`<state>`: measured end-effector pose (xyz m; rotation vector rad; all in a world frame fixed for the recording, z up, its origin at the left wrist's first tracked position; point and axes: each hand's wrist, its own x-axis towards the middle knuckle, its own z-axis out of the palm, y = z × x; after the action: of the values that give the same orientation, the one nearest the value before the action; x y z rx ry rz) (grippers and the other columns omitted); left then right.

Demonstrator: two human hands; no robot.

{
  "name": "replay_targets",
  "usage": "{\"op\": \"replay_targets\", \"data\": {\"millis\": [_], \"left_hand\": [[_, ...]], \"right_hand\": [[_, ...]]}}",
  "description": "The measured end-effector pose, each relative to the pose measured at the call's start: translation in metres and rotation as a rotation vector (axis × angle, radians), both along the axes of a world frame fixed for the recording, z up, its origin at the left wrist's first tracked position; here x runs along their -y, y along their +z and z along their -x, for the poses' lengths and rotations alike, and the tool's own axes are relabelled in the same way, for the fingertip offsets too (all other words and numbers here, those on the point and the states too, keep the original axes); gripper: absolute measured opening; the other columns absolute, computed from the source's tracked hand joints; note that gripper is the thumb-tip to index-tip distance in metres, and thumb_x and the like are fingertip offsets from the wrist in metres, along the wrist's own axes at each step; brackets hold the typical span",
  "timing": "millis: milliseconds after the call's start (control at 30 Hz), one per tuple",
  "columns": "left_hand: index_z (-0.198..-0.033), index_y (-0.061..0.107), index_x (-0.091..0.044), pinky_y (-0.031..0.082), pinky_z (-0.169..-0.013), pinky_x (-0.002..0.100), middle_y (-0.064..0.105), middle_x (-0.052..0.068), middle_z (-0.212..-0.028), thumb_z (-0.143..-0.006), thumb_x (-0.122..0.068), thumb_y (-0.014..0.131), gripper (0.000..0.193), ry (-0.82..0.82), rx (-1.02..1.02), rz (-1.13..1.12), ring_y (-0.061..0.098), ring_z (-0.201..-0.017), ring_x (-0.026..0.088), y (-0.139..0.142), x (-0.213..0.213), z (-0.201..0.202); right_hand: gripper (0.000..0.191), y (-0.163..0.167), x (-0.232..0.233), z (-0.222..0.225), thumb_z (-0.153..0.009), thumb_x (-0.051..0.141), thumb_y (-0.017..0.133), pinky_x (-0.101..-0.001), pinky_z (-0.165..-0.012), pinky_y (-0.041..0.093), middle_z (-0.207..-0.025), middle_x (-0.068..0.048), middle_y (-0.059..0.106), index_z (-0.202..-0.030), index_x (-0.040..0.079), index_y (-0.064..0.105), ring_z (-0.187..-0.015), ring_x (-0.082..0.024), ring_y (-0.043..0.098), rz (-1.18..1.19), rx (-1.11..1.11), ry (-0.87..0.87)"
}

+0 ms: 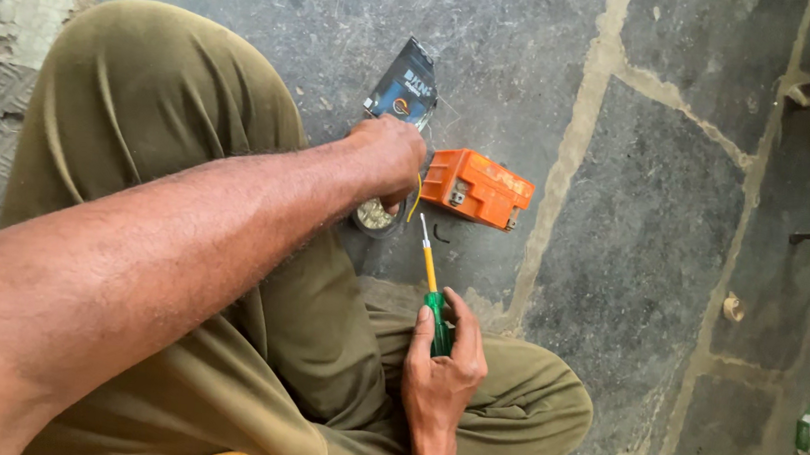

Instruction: The person sits on the floor and uses a screwdriver to connect wires to an orange electrical box. They then attach a small lamp to the box and test the connection by turning the lamp on and off.

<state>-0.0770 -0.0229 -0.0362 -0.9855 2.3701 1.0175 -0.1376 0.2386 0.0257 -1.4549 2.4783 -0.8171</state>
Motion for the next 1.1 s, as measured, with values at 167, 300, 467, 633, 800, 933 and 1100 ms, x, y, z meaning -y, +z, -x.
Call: {"op": "replay_targets", "data": {"millis": [167,300,467,633,800,933,1100], "left_hand": [[-0.127,0.065,-0.003,0.059,-0.091,0.045,0.061,0.023,-0.129,-0.06,-0.012,0.095,0.075,0.09,-0.246,-0.002,0.067,-0.116,0.04,-0.021,-0.001,0.014],[-0.123,0.067,0.003,0.058,-0.092,0.046,0.057,0.027,-0.13,-0.069,-0.017,0.092,0.063,0.101,-0.305,0.128,0.064,-0.115,0.044,-0.025,-0.004,0.014],[-0.123,0.066,0.002,0.058,-0.095,0.047,0.056,0.018,-0.133,-0.063,-0.03,0.099,0.076,-0.126,-0.052,0.107,0.054,-0.126,0.04,-0.015,-0.009,0.01],[-0.13,0.062,0.003,0.059,-0.094,0.043,0.058,0.028,-0.135,-0.06,-0.007,0.097,0.079,0.04,-0.094,-0.105,0.065,-0.119,0.041,-0.011,-0.007,0.017],[-0.124,0.068,-0.001,0.059,-0.094,0.046,0.056,0.03,-0.136,-0.065,-0.009,0.096,0.066,0.028,0.06,-0.151,0.063,-0.121,0.041,-0.007,-0.003,0.027],[-0.119,0.073,0.0,0.06,-0.092,0.042,0.069,0.024,-0.123,-0.065,-0.013,0.096,0.06,-0.076,0.024,-0.08,0.069,-0.117,0.036,0.003,-0.003,0.022],[-0.117,0.075,-0.007,0.062,-0.088,0.044,0.073,0.014,-0.121,-0.066,-0.011,0.091,0.053,-0.005,0.035,-0.179,0.07,-0.116,0.03,0.013,-0.002,0.018]], "right_hand": [[0.032,-0.003,0.001,0.0,-0.093,0.012,0.072,-0.0373,-0.085,0.058,-0.108,-0.016,0.074,-0.122,0.0,0.068,-0.097,-0.027,0.074,0.001,0.011,-0.01],[0.031,-0.003,0.001,0.0,-0.092,0.012,0.072,-0.0368,-0.083,0.058,-0.107,-0.015,0.075,-0.121,0.001,0.068,-0.094,-0.026,0.074,-0.004,0.029,-0.054],[0.03,-0.004,0.004,0.003,-0.093,0.012,0.071,-0.0375,-0.085,0.058,-0.108,-0.015,0.075,-0.121,0.001,0.068,-0.096,-0.027,0.074,-0.007,0.0,-0.011],[0.03,-0.002,0.005,0.005,-0.092,0.011,0.072,-0.0378,-0.085,0.058,-0.108,-0.016,0.074,-0.12,0.0,0.069,-0.097,-0.028,0.074,0.003,-0.009,0.003],[0.028,0.003,0.005,0.006,-0.093,0.009,0.071,-0.038,-0.086,0.057,-0.109,-0.017,0.074,-0.119,-0.001,0.069,-0.098,-0.03,0.073,0.026,-0.017,0.041],[0.027,0.008,0.006,0.005,-0.092,0.007,0.072,-0.0373,-0.082,0.058,-0.104,-0.016,0.074,-0.118,0.0,0.07,-0.093,-0.028,0.074,0.025,-0.011,0.061],[0.028,0.016,0.001,-0.002,-0.091,0.005,0.072,-0.035,-0.074,0.058,-0.096,-0.013,0.074,-0.118,0.003,0.073,-0.083,-0.025,0.075,0.037,0.02,0.105]]}}
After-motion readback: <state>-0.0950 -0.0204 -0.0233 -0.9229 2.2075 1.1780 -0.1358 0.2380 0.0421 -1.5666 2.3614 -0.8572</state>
